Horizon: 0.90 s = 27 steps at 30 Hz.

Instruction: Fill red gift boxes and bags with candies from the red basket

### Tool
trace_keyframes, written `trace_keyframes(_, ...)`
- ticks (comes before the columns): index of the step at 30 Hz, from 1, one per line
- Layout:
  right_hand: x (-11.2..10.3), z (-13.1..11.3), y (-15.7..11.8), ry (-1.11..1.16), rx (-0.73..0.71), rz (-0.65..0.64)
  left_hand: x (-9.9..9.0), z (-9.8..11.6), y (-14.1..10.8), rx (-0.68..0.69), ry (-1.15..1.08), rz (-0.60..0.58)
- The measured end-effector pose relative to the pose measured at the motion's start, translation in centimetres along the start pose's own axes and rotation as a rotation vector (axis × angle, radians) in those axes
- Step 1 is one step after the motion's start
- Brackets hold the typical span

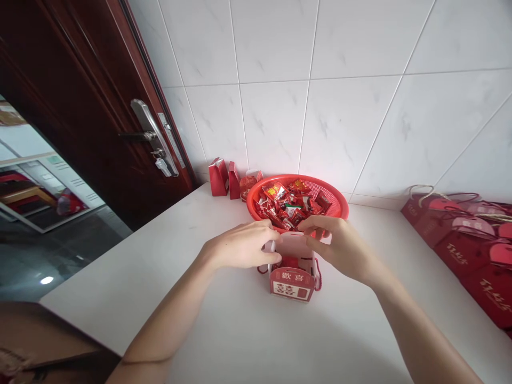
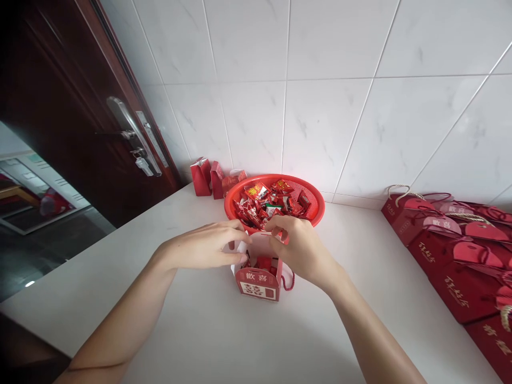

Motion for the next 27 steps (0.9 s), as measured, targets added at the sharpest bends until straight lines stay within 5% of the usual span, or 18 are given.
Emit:
trace_keyframes(10, 0.6, 0.1, -1.5, 0.018, -0.076, -0.327, 1.3, 1.5, -0.2, 0.012, 0.049, 0.008)
trace_keyframes(20, 0.6, -1.9, -4.5, -0.173, -0.003, -0.145, 2.5, 2.8, -0.6, 0.087, -0.061, 0.038)
trace_keyframes(27, 2.5, -0.6, -5.7, -0.128, -0.013, -0.070, 3.7, 3.4, -0.2, 0.195, -0.118, 0.038)
Point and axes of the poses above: each hand's wrist, its own y-axis towards the middle knuckle, its own x-axis out of the palm, z = x × y, the point moved 3 cm from there along y, towards the middle knuckle, and after that the axes turned 12 degrees about -y, right-handed, at the moved point
